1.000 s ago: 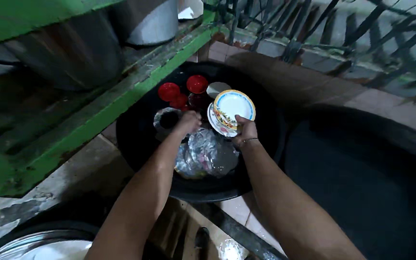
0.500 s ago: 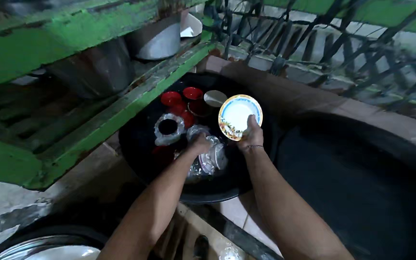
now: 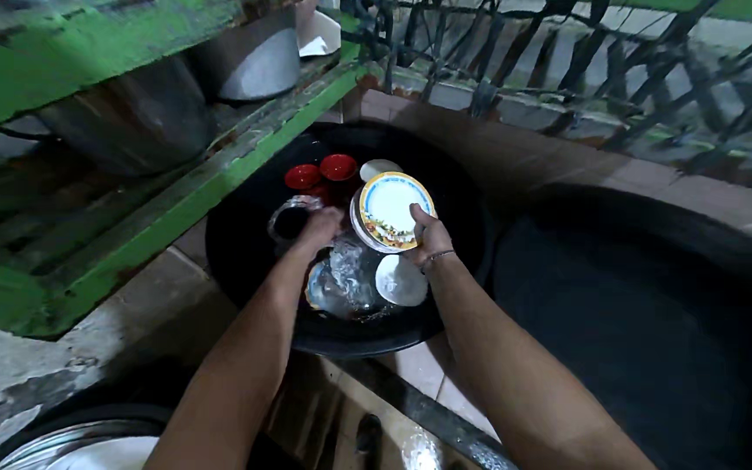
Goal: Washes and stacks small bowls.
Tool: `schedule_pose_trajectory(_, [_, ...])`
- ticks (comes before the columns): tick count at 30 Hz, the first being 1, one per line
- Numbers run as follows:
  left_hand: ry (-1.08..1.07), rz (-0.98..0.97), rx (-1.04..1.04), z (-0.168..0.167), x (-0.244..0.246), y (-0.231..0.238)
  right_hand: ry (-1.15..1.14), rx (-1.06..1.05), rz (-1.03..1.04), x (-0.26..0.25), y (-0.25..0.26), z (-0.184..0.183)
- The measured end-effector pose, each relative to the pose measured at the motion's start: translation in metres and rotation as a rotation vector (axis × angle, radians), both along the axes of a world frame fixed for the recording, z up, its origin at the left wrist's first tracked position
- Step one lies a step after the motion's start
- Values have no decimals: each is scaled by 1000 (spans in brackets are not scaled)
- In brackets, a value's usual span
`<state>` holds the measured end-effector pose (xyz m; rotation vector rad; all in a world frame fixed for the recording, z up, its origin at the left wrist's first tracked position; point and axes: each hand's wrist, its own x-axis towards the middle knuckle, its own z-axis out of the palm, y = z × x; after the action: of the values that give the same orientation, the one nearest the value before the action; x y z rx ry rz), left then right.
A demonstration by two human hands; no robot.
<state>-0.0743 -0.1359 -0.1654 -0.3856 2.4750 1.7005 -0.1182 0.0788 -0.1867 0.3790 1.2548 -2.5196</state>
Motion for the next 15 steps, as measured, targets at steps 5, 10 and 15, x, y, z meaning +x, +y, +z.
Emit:
schedule_pose_trajectory(5, [-448, -293, -622, -23, 19, -13, -47, 39, -100, 1, 2, 9])
schedule_pose_trajectory(10, [-539, -205, -771, -21, 41, 20, -46, -53, -149, 2, 2, 7])
schedule_pose_trajectory(15, [-385, -276, -794, -11, 26, 3, -63, -129, -118, 8, 7, 14])
